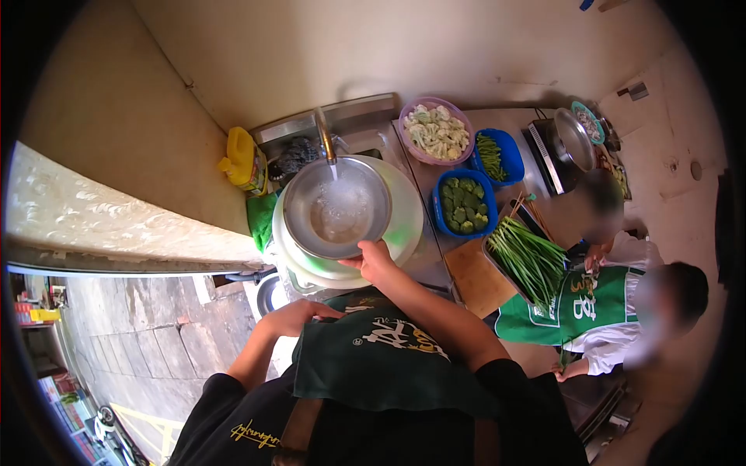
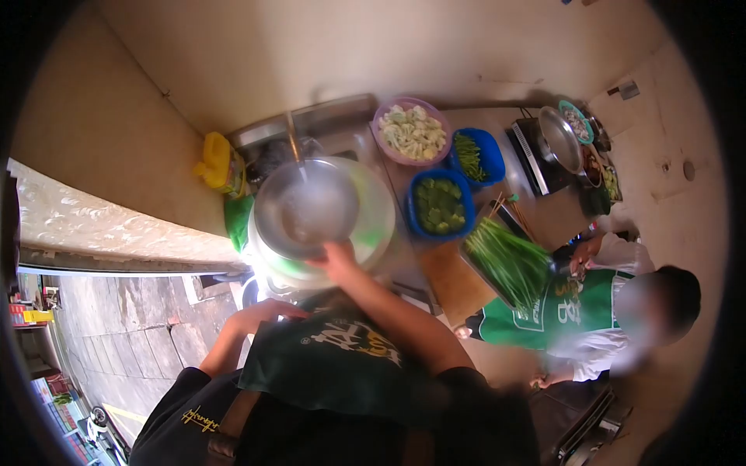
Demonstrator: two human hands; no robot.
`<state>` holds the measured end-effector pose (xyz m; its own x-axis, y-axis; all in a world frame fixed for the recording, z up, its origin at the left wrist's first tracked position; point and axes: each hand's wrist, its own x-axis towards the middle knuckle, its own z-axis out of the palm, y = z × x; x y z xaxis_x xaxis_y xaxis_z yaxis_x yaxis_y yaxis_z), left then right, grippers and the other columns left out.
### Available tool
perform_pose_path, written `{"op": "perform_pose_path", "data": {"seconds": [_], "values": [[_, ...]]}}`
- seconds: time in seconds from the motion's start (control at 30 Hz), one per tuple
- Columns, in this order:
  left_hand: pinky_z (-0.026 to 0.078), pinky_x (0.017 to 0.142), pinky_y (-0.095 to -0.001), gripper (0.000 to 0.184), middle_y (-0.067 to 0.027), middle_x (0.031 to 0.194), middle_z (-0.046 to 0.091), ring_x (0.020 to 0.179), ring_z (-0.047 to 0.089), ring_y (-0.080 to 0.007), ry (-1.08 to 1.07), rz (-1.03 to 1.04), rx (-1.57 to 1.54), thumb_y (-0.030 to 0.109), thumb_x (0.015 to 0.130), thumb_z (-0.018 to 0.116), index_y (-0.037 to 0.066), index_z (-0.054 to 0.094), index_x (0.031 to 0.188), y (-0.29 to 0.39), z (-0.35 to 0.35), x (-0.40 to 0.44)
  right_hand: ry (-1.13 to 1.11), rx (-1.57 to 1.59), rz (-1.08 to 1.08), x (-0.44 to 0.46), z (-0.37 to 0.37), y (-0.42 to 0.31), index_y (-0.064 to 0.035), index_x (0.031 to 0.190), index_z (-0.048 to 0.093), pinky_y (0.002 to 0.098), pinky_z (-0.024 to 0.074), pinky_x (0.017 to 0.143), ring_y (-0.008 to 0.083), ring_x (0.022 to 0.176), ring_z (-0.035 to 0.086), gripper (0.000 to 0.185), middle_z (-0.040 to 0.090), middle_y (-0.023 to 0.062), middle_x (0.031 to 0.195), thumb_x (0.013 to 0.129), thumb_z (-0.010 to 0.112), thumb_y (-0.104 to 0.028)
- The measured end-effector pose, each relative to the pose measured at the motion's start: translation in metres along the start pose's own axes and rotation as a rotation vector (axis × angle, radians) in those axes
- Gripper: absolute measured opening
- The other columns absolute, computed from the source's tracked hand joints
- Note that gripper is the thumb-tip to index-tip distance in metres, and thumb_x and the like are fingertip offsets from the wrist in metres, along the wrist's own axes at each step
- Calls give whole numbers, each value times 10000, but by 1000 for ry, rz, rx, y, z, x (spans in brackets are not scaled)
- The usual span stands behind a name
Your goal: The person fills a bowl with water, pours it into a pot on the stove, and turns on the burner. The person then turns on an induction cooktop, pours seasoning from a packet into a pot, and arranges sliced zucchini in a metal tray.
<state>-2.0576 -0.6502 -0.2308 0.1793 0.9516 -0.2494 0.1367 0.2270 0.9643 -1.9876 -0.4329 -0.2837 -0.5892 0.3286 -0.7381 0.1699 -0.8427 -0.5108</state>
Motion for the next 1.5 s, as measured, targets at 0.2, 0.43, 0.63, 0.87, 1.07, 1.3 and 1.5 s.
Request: {"op": "perform_pose_path", "data": {"seconds": [0.2,0.43,0.63,0.87,1.07,1.3,1.5], "values": [[484,851,-389,504,-170,1097,637,997,605,-347,3,-114,183,293,782,635,115,573,1250,30,1,0,-3,-11,9,-5,3,-4,-4,1276,390,520,589,694,395,991,593,394,503,207,1210,882,361,-16],[479,853,-408,447,-153,1119,628,994,603,-348,62,-117,331,195,761,624,104,595,1197,66,0,-20,-3,-66,-16,-2,0,-1,-11,1282,382,512,593,668,401,983,596,404,504,206,1208,879,370,-27],[461,889,-418,477,-156,1163,604,1017,585,-363,-15,-148,455,157,760,614,91,563,1230,81,-1,-28,-5,-73,-18,-1,-1,-2,-12,1285,377,497,599,646,399,945,613,412,508,213,1200,873,365,-19],[462,896,-412,437,-166,1221,569,1068,559,-355,-16,67,362,93,769,609,44,570,1201,110,-19,-41,-8,-69,-44,7,-6,1,-15,1300,358,476,604,627,394,924,625,432,515,215,1195,868,353,-12],[482,864,-344,264,-139,1069,646,975,627,-260,148,262,-5,30,842,582,-2,628,1100,130,-64,-42,-82,-60,-72,11,-12,4,-20,1307,358,472,606,630,387,931,626,434,513,211,1208,873,360,-17],[521,714,-336,211,-136,913,671,811,660,-253,716,219,499,68,812,613,42,660,1016,147,-131,27,30,-56,-45,15,-10,8,-39,1326,333,479,607,641,386,953,618,438,496,203,1236,889,361,-26],[521,705,-361,143,-144,893,665,814,653,-293,1036,-61,633,151,813,601,64,668,904,73,-232,91,45,-36,-44,16,-19,15,-58,1341,291,489,609,638,404,956,612,465,486,198,1235,882,355,-16]]}}
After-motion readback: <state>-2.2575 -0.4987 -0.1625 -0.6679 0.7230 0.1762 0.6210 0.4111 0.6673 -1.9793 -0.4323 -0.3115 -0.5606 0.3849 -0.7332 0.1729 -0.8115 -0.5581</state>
